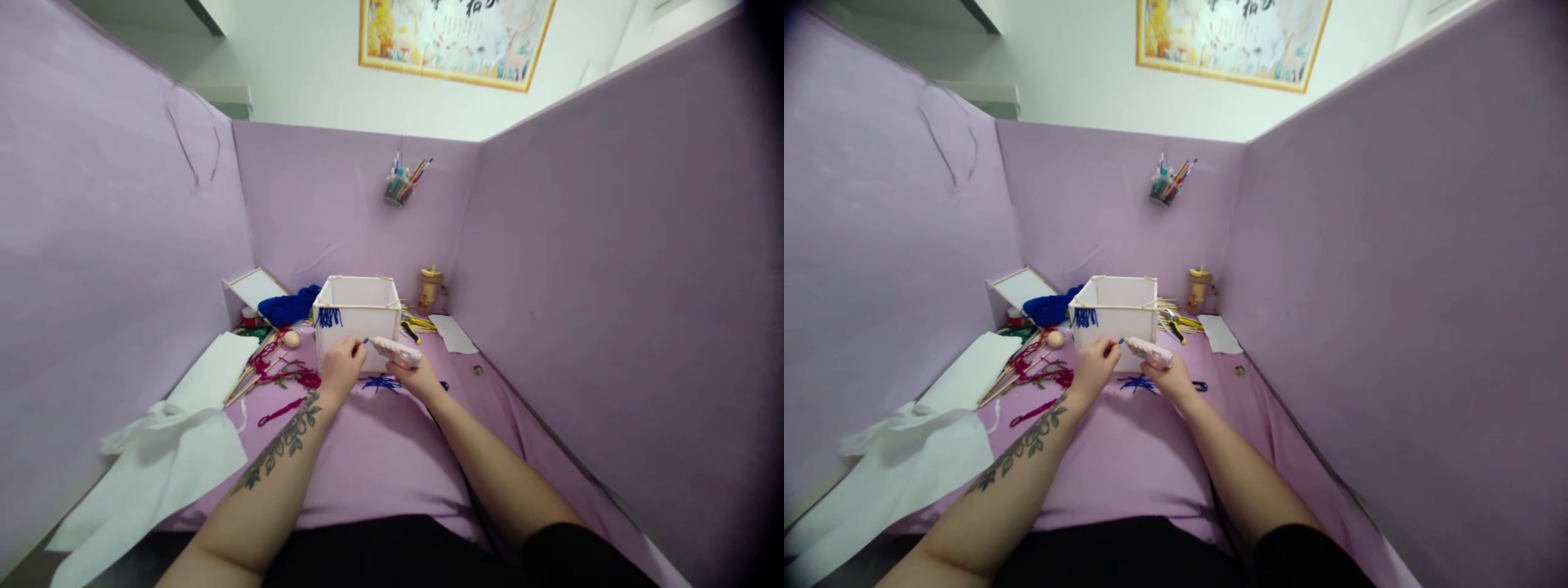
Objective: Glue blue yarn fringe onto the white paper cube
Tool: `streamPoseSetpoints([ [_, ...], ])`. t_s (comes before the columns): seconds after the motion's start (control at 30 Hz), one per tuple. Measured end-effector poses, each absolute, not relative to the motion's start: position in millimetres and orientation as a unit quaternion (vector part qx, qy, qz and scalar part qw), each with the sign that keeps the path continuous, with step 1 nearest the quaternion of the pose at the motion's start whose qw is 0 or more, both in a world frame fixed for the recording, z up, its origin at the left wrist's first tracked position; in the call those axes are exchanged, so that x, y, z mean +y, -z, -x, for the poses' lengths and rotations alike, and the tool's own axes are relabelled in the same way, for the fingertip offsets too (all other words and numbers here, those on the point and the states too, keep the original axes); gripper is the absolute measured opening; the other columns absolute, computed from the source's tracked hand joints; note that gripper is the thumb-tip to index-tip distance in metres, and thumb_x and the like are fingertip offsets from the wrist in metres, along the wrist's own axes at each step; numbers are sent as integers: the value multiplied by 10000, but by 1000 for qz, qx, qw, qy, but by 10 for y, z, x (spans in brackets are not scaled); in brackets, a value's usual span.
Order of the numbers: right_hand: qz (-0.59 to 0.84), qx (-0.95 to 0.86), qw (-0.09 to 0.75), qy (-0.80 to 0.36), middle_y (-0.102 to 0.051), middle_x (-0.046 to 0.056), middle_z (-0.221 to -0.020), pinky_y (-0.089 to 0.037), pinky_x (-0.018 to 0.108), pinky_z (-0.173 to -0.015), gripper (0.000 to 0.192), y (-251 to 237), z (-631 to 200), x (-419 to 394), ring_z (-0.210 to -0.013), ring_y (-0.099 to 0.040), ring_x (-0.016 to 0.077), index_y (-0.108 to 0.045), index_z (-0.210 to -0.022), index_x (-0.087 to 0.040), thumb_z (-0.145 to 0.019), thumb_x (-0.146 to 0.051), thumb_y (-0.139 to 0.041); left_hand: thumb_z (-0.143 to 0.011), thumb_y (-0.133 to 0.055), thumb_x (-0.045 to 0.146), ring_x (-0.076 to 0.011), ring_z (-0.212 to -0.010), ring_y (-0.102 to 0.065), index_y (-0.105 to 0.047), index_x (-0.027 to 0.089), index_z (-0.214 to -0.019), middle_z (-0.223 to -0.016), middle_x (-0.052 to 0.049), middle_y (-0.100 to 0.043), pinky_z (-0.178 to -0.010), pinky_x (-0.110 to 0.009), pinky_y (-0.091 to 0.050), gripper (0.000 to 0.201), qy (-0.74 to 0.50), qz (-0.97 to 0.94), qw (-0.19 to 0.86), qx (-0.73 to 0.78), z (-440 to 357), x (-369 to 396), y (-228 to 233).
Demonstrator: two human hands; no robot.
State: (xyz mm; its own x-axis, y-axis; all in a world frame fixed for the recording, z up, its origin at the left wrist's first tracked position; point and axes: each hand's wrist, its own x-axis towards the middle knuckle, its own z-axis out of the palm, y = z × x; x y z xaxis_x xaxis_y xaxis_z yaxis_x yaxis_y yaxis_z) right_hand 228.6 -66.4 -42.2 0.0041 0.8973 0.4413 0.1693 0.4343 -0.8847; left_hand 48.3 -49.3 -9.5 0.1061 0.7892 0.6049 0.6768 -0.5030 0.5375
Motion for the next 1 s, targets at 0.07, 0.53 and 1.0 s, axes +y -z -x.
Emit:
streamPoseSetpoints([
  [0.07, 423, -632, 565, -321, -731, 28, -791, -552, 336, -630, 400, 407, -2280, -671, -694, -663, 222, -740, -1069, -199, -684, -203, -634, -866, -513, 202, -160, -752, -584, -644, 181, -793, -783, -38, -659, -736, -258, -405, 151, -451, -740, 63, 495, -482, -491, 98],
  [0.53, 408, -638, 566, -326, -719, 21, -744, -523, 275, -539, 441, 365, -2266, -698, -627, -631, 182, -728, -1104, -193, -677, -216, -617, -860, -509, 232, -163, -722, -589, -651, 175, -781, -752, -40, -663, -702, -263, -404, 172, -463, -725, 82, 503, -463, -465, 98],
  [1.0, 411, -625, 569, -342, -739, 46, -939, -533, 304, -678, 434, 389, -2272, -674, -790, -656, 207, -743, -1071, -191, -651, -211, -639, -806, -502, 299, -162, -658, -577, -645, 164, -750, -670, -23, -636, -639, -263, -389, 204, -510, -682, 178, 493, -466, -424, 95],
])
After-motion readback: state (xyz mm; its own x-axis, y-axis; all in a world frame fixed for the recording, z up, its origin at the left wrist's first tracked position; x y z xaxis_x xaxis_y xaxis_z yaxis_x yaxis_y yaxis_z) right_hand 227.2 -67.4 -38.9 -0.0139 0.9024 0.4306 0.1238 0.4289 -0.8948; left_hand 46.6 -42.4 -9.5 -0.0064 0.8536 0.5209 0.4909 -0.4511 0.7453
